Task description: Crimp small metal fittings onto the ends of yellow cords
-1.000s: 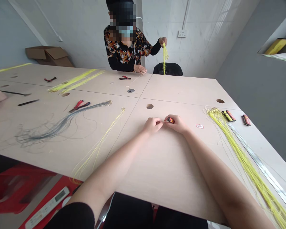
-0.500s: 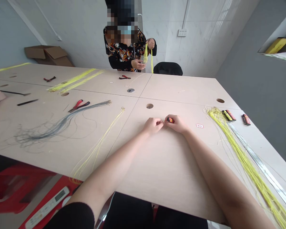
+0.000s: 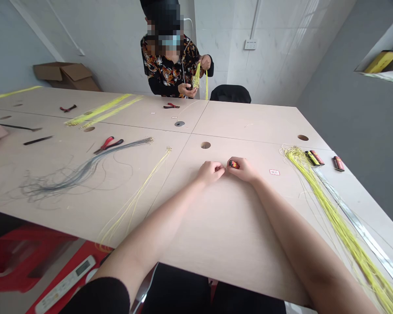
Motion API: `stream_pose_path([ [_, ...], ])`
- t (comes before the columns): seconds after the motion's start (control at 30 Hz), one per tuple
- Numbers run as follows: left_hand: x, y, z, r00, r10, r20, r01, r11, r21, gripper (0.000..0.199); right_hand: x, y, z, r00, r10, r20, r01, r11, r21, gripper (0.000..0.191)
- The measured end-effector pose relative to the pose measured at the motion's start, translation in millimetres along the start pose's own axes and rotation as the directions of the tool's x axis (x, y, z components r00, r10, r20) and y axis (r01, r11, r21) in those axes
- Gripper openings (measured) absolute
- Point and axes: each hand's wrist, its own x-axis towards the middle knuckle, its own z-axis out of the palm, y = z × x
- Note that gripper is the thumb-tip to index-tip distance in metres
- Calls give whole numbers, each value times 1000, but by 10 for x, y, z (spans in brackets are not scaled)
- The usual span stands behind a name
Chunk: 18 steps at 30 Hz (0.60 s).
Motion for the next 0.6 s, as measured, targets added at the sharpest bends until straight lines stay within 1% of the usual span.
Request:
stream_pose_path([
  [0.2, -2, 4, -3, 1000, 2, 7, -2, 1000, 8, 21, -4, 0, -4, 1000, 19, 9, -19, 1000, -5, 12],
  [0.4, -5, 10, -9, 1000, 4, 8, -4, 1000, 2, 21, 9, 14, -11, 1000, 17, -10, -17, 1000, -18, 12],
  [0.6, -11, 29, -18, 1000, -9, 4, 9, 1000, 2, 23, 12, 31, -17, 1000, 11, -26, -11, 1000, 5, 13],
])
